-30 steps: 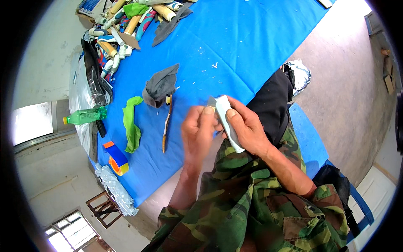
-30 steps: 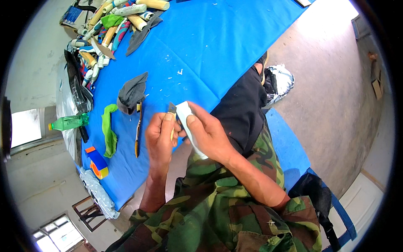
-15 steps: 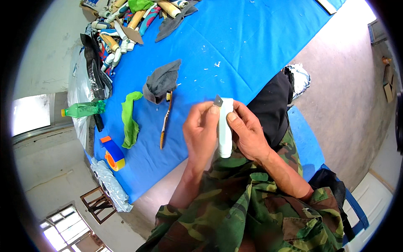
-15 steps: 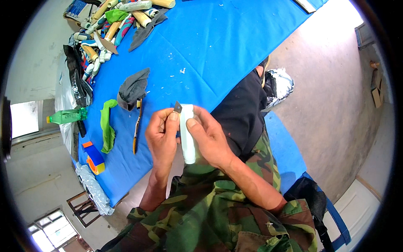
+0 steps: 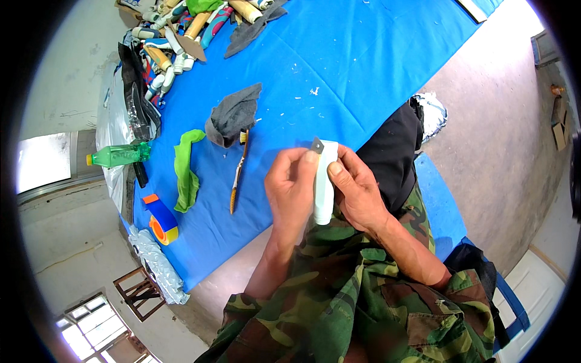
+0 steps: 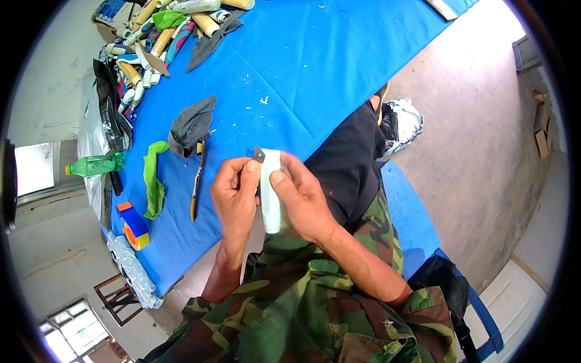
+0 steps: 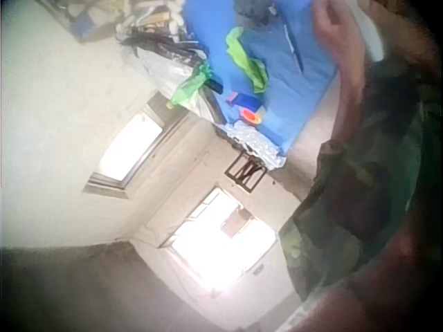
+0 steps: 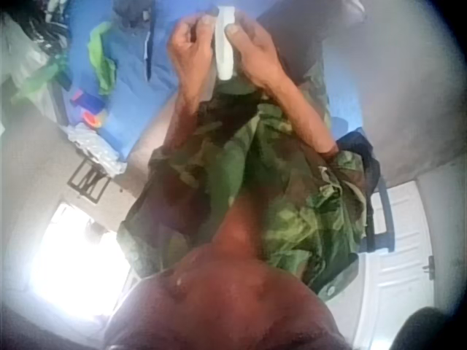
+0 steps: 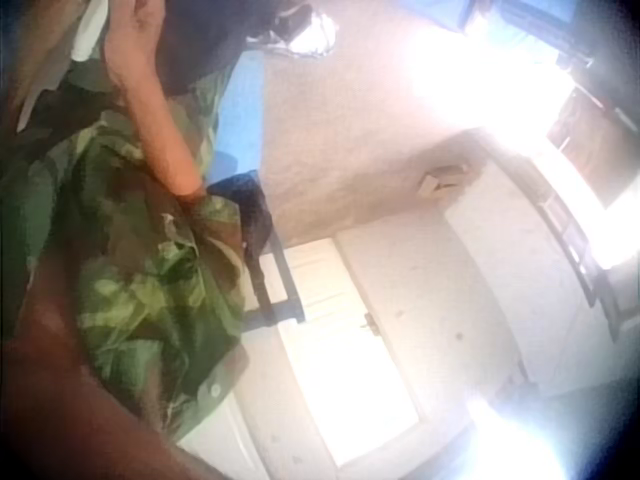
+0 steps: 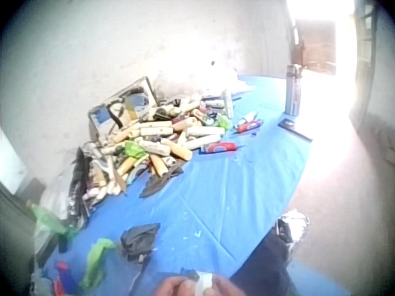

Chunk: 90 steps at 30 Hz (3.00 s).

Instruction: The person whittles a wooden piece using a small blade, removing thin shavings from one end while holding the object in their other hand, and then uses a piece of sandpaper to smooth the surface of a cylindrical object.

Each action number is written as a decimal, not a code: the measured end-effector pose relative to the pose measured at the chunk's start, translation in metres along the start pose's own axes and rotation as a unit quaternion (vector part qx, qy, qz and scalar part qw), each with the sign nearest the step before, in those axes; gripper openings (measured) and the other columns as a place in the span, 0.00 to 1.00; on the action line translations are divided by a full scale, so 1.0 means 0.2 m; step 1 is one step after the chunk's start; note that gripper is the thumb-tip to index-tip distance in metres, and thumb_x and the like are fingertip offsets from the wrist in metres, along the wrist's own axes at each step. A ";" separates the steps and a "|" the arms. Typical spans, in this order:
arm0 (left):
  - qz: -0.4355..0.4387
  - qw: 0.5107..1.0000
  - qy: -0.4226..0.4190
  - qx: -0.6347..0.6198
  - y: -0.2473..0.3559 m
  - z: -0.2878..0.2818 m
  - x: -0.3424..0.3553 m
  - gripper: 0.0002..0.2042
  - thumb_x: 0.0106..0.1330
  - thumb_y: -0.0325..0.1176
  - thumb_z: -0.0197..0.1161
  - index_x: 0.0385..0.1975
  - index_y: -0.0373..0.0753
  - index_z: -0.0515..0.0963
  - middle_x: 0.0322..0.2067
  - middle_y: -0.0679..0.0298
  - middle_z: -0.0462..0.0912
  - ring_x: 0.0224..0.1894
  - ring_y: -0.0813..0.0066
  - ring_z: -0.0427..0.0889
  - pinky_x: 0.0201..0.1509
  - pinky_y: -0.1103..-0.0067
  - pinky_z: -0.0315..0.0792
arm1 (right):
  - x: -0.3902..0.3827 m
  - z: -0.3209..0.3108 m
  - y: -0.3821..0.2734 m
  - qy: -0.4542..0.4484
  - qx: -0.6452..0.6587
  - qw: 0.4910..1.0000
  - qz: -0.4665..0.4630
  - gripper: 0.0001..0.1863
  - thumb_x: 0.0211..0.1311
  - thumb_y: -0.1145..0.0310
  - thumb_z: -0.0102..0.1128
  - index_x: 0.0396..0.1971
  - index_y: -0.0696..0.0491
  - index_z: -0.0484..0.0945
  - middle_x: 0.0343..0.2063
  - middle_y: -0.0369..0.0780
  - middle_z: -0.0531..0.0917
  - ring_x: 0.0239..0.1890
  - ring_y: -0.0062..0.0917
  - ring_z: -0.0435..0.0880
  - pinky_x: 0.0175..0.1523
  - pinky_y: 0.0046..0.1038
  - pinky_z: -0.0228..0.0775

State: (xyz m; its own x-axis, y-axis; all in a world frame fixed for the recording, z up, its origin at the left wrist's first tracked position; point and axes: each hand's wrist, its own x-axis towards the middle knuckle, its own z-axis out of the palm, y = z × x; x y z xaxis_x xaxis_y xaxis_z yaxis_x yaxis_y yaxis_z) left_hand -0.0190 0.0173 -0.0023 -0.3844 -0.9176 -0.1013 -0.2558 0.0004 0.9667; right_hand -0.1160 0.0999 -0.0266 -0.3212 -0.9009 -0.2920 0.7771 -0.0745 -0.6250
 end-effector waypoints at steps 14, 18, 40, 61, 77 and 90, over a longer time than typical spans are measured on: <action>0.057 0.998 -0.015 0.033 -0.05 -0.01 0.02 0.05 0.69 0.27 0.67 0.36 0.31 0.82 0.32 0.64 0.83 0.33 0.82 0.81 0.36 0.81 0.74 | 0.00 -0.02 0.03 0.011 0.038 0.999 0.005 0.24 0.79 0.64 0.52 0.68 0.59 0.66 0.51 0.39 0.80 0.47 0.17 0.80 0.50 0.24 0.77; 0.082 0.996 -0.010 0.015 -0.07 -0.01 0.02 0.07 0.74 0.30 0.65 0.37 0.32 0.80 0.25 0.68 0.83 0.22 0.91 0.74 0.21 0.88 0.65 | 0.00 -0.01 0.01 0.005 0.041 0.999 0.012 0.24 0.79 0.64 0.52 0.68 0.59 0.66 0.51 0.39 0.80 0.47 0.19 0.81 0.50 0.26 0.78; 0.091 0.994 -0.006 0.055 -0.08 -0.03 0.01 0.05 0.69 0.27 0.67 0.36 0.31 0.83 0.32 0.63 0.85 0.32 0.82 0.81 0.36 0.81 0.74 | 0.01 -0.03 0.02 -0.003 0.047 0.999 0.007 0.25 0.79 0.63 0.54 0.67 0.60 0.66 0.50 0.40 0.81 0.45 0.21 0.83 0.49 0.26 0.79; 0.128 0.989 -0.014 0.074 -0.09 -0.02 0.02 0.05 0.73 0.26 0.64 0.38 0.30 0.80 0.28 0.66 0.83 0.24 0.91 0.76 0.21 0.89 0.67 | 0.01 -0.03 0.01 -0.004 0.043 0.999 0.010 0.24 0.79 0.62 0.53 0.67 0.59 0.66 0.50 0.40 0.81 0.45 0.21 0.83 0.49 0.27 0.81; 0.024 0.997 -0.049 -0.047 -0.03 -0.06 0.06 0.06 0.72 0.27 0.64 0.38 0.30 0.82 0.30 0.62 0.87 0.31 0.80 0.84 0.32 0.83 0.77 | 0.03 -0.06 -0.03 -0.035 0.025 0.998 0.040 0.26 0.79 0.59 0.53 0.67 0.61 0.68 0.48 0.44 0.84 0.44 0.24 0.87 0.46 0.26 0.84; 0.069 0.987 -0.143 0.018 0.03 -0.17 0.14 0.04 0.70 0.24 0.67 0.39 0.29 0.83 0.31 0.63 0.88 0.32 0.86 0.82 0.34 0.87 0.74 | 0.03 -0.11 -0.03 -0.053 -0.036 0.997 0.052 0.26 0.80 0.58 0.51 0.67 0.60 0.71 0.43 0.42 0.87 0.39 0.19 0.87 0.40 0.21 0.81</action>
State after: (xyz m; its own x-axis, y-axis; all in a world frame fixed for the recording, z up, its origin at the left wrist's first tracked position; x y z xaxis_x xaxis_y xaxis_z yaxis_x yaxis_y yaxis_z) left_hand -0.0019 -0.0213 0.0085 -0.6510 -0.7582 -0.0371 -0.2126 0.1352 0.9677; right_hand -0.1344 0.1042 -0.0412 -0.1798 -0.9422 -0.2826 0.7611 0.0488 -0.6468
